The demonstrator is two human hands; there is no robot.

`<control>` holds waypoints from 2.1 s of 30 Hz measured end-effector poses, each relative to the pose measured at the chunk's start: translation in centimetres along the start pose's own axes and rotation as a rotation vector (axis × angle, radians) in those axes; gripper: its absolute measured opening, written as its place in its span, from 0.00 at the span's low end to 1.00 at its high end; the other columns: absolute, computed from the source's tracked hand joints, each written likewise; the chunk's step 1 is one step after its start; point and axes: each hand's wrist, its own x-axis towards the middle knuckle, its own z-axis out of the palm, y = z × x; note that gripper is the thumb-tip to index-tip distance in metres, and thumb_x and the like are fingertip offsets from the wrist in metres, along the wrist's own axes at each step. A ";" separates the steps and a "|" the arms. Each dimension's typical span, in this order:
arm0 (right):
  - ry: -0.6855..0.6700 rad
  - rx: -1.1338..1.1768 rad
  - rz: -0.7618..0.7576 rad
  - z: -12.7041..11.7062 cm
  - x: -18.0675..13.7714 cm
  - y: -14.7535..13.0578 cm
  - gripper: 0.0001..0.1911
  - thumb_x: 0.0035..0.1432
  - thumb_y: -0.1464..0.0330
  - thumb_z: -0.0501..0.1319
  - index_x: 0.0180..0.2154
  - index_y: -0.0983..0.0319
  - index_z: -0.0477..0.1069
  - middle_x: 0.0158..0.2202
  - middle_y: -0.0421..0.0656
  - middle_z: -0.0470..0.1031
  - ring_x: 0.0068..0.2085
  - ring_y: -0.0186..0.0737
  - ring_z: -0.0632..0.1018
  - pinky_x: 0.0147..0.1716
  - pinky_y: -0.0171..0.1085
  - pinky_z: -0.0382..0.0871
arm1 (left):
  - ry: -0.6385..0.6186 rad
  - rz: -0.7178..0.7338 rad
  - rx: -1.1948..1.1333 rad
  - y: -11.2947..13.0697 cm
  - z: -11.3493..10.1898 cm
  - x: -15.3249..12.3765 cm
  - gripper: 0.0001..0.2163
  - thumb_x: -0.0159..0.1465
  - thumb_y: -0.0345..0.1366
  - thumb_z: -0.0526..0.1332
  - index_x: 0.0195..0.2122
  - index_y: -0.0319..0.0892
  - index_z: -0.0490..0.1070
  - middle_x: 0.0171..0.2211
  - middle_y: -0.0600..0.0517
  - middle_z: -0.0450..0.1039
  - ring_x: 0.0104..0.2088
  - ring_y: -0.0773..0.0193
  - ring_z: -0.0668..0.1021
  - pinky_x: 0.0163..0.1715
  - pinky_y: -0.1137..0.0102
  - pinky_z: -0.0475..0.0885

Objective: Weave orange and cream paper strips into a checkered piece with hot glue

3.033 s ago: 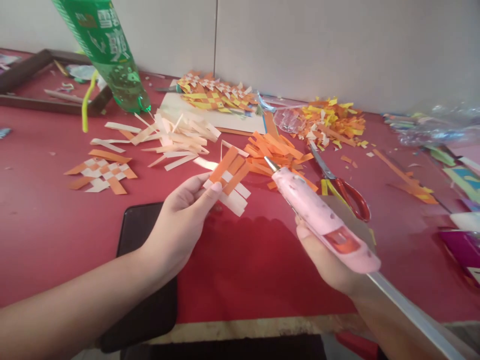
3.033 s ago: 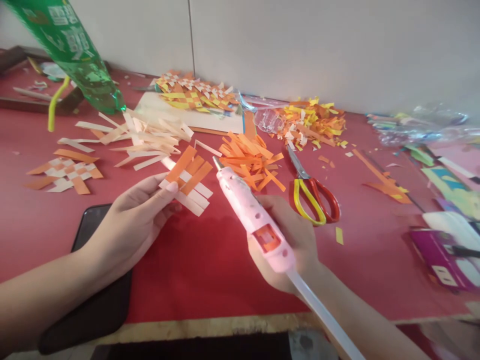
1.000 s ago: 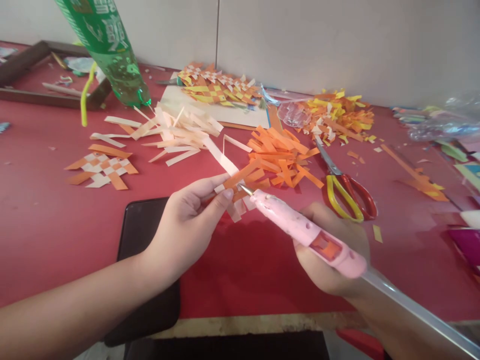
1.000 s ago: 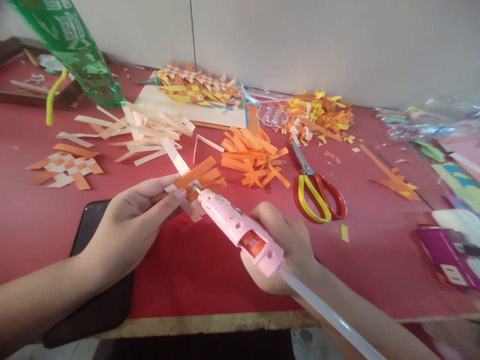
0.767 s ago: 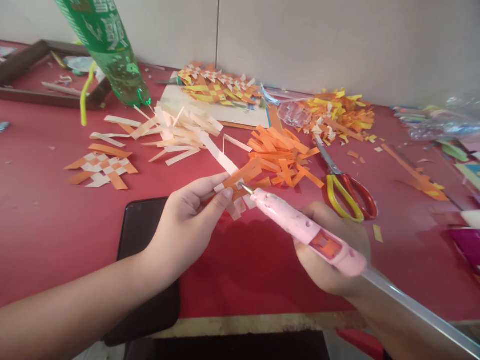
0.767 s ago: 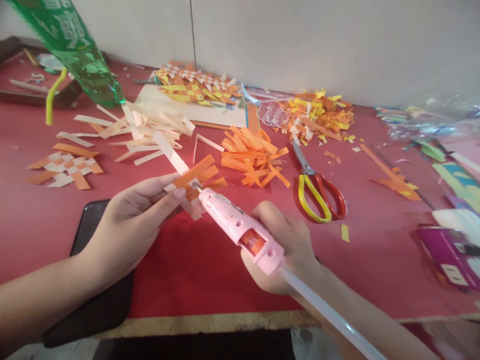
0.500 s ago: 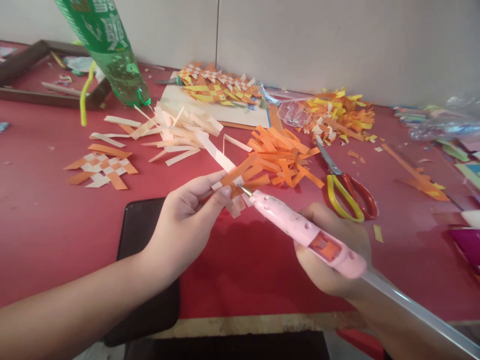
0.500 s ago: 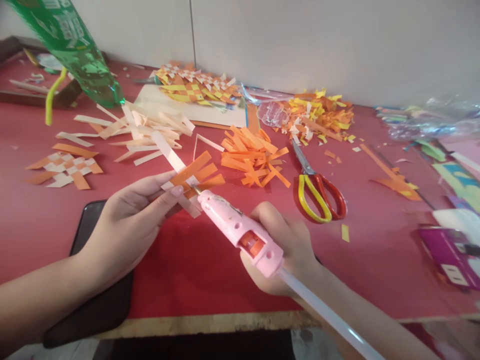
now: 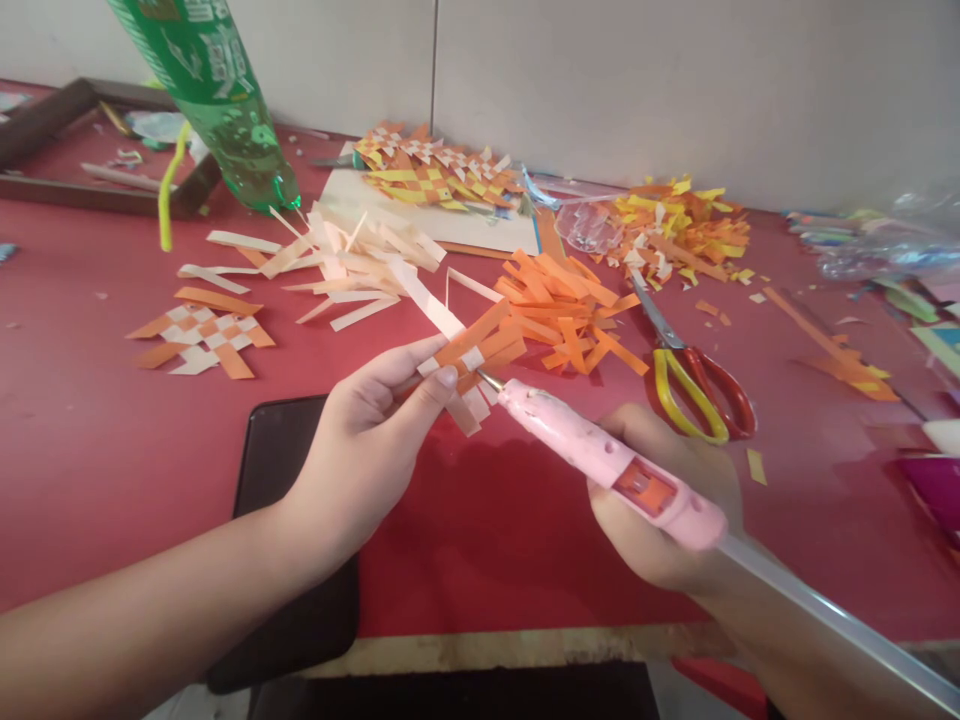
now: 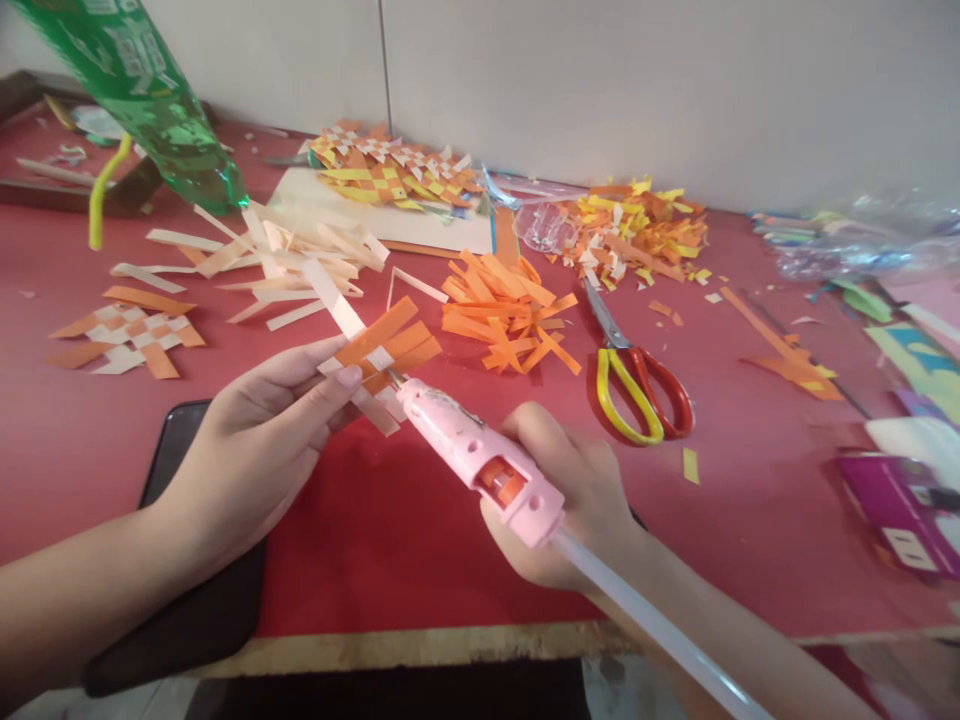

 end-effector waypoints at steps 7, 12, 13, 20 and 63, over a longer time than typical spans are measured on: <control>-0.011 -0.004 0.027 0.1 -0.2 0.2 0.10 0.46 0.76 0.57 0.27 0.55 0.58 0.16 0.35 0.62 0.15 0.36 0.64 0.16 0.37 0.59 | 0.006 0.011 -0.022 -0.1 0.0 0.1 0.11 0.67 0.38 0.61 0.49 0.49 0.77 0.42 0.53 0.80 0.36 0.64 0.80 0.51 0.63 0.73; 0.023 0.031 -0.022 0.1 -0.3 0.3 0.12 0.47 0.77 0.56 0.26 0.55 0.57 0.16 0.36 0.61 0.17 0.37 0.66 0.17 0.38 0.58 | 0.031 0.015 -0.074 -0.1 0.1 0.2 0.09 0.66 0.38 0.62 0.46 0.48 0.78 0.48 0.53 0.79 0.44 0.61 0.81 0.52 0.65 0.74; 0.022 0.029 -0.024 0.1 -0.3 0.2 0.12 0.47 0.77 0.56 0.26 0.55 0.57 0.16 0.36 0.61 0.17 0.37 0.66 0.16 0.38 0.58 | 0.029 0.013 -0.078 -0.2 0.1 0.2 0.09 0.66 0.38 0.62 0.46 0.48 0.78 0.48 0.53 0.79 0.44 0.61 0.81 0.52 0.65 0.74; 0.003 -0.069 -0.003 0.0 -0.1 -0.2 0.10 0.49 0.75 0.56 0.29 0.55 0.58 0.17 0.35 0.63 0.16 0.36 0.66 0.17 0.36 0.60 | 0.059 0.027 -0.100 -0.1 0.1 0.1 0.08 0.66 0.36 0.63 0.44 0.48 0.78 0.46 0.54 0.80 0.45 0.59 0.81 0.53 0.62 0.74; 0.013 0.086 -0.437 -0.9 0.2 -0.4 0.14 0.53 0.74 0.66 0.42 0.56 0.76 0.40 0.36 0.82 0.46 0.46 0.74 0.40 0.46 0.70 | -0.557 -0.316 -0.036 0.6 0.4 -0.3 0.13 0.69 0.33 0.58 0.52 0.48 0.77 0.46 0.50 0.81 0.46 0.60 0.82 0.52 0.65 0.73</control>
